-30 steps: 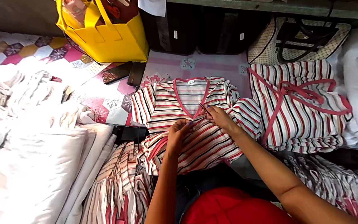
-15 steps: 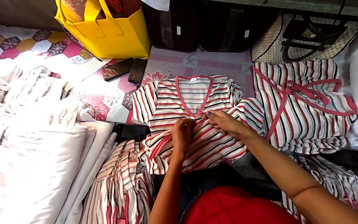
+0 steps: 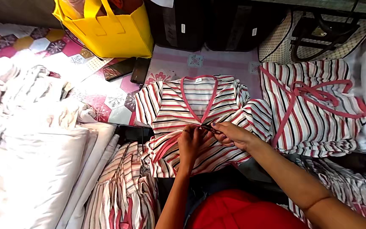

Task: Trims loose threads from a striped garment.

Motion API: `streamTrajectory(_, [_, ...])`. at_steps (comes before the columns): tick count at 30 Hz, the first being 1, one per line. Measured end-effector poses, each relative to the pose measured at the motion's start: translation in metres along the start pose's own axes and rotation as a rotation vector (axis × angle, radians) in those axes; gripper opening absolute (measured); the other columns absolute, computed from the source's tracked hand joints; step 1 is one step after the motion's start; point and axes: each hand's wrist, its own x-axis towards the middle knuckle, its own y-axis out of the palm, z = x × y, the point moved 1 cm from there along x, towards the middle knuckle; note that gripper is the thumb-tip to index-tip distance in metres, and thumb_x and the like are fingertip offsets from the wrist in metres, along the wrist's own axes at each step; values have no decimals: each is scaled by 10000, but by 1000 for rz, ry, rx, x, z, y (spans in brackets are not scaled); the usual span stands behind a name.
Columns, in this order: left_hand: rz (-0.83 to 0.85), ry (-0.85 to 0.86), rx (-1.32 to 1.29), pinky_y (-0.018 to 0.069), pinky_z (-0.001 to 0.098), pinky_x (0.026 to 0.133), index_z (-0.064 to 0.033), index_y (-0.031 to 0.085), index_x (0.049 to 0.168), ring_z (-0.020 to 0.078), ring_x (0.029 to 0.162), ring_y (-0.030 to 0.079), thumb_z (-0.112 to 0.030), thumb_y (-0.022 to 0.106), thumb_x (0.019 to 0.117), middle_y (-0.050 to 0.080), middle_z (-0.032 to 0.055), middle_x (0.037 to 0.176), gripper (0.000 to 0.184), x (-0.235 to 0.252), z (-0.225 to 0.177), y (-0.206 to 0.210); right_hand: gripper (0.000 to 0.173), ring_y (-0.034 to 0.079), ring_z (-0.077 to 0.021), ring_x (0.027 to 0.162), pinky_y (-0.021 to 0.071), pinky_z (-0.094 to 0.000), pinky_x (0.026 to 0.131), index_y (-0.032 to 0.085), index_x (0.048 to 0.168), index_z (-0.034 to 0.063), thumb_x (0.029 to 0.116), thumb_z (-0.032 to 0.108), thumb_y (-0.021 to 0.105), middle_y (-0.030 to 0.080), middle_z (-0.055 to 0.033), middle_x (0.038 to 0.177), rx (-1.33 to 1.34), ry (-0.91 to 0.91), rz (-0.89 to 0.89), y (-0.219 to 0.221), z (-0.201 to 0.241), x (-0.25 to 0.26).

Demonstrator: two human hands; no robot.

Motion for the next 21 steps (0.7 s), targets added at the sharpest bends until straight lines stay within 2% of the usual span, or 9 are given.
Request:
streamTrajectory(3, [17,-86,-140,586,241,583,40,637,1044,63,614,677,-55,558,1019,727,28,811,126,-3,0,1,404,249,8,407,227,-150,398,583,998,101,1137,353,299,320,106,555,-27,11,-10,3,-2,-1])
streamTrajectory(9, [-2,3,-165,588,241,553,63,630,1038,66,582,670,-38,546,1016,718,33,783,133,-7,7,5,369,262,2,420,238,-155,411,534,918,117,1136,331,325,335,96,561,-37,-1,-45,8,-5,10])
streamTrajectory(21, [-19,37,-190,584,233,538,78,617,1048,59,569,660,-27,512,1028,711,40,792,150,-9,11,8,362,297,-14,449,273,-170,439,582,1024,69,1137,310,336,362,82,606,-160,-31,-111,14,-7,9])
